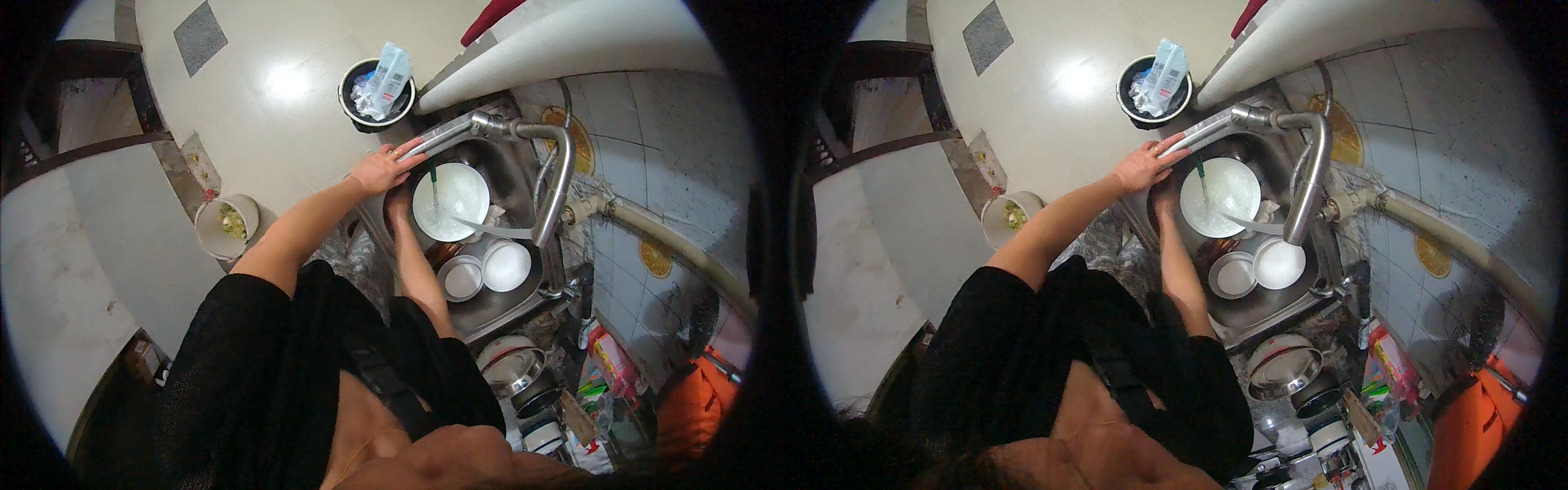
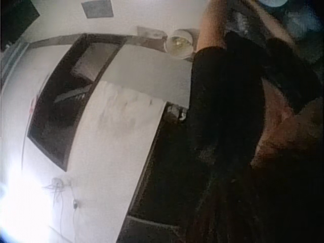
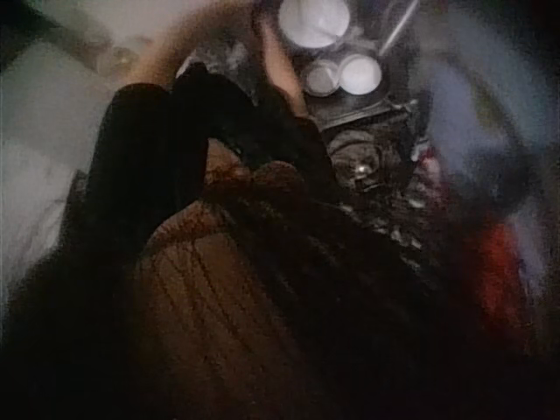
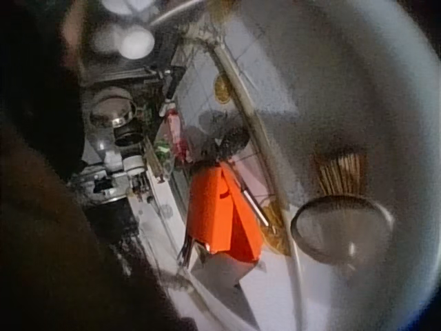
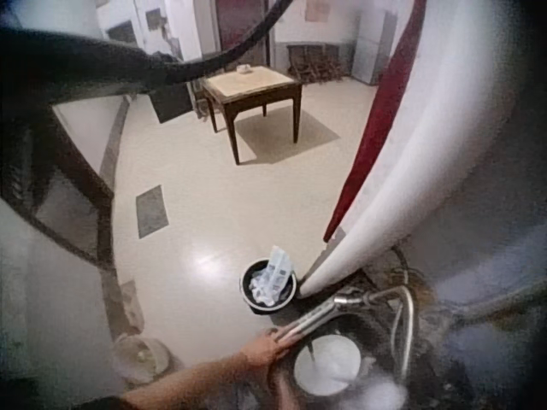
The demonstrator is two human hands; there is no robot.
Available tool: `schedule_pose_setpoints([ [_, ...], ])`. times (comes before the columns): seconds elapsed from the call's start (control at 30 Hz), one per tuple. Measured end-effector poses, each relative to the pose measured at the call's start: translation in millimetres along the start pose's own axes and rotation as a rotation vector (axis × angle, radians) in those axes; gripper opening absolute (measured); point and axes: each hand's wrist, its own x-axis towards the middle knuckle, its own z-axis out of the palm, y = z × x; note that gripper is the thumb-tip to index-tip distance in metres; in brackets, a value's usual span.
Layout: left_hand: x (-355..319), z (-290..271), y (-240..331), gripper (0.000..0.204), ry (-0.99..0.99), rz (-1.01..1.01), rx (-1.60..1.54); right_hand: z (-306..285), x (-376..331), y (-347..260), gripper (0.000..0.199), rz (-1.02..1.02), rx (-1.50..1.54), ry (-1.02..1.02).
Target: The person washes several bowls, a pot lid, and a pair of chopsticks in a sink by hand and using a dish brush under running water, then discards a small item into a trash can.
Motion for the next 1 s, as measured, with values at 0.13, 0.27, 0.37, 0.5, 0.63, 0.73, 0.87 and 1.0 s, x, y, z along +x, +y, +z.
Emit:
schedule_pose_setpoints([
  [0.13,0.4,-5.5,2.8,0.055,-0.032,-0.023,-0.04,1.8,1.2,4.9,0.038,-0.156,0.105,0.039],
  [0.27,1.9,-4.4,1.8,0.057,-0.056,-0.024,-0.048,-25.9,-27.9,1.8,0.025,-0.098,0.148,-0.073],
  [0.37,0.2,1.2,-2.3,0.058,-0.023,-0.002,-0.037,-75.0,-65.1,-22.5,0.024,-0.03,0.251,-0.277],
  [0.5,2.1,-4.4,2.0,0.058,-0.053,-0.014,-0.076,-124.5,-110.8,-27.0,0.024,0.021,0.396,-0.471],
  [0.63,3.2,1.1,-1.3,0.059,-0.031,0.046,-0.043,-177.3,-163.4,-27.1,0.023,0.034,0.416,-0.581],
  [0.73,0.3,-4.2,-0.4,0.058,-0.063,0.017,-0.033,-202.7,-183.4,-20.4,0.024,-0.009,0.355,-0.642],
  [0.87,2.6,-0.5,-0.7,0.058,-0.051,0.03,-0.048,-203.3,-186.9,-27.1,0.024,0.094,0.438,-0.532],
  [1.0,0.7,-8.7,1.2,0.059,-0.092,-0.029,-0.019,-162.4,-138.2,-15.6,0.042,0.056,1.02,-0.359],
])
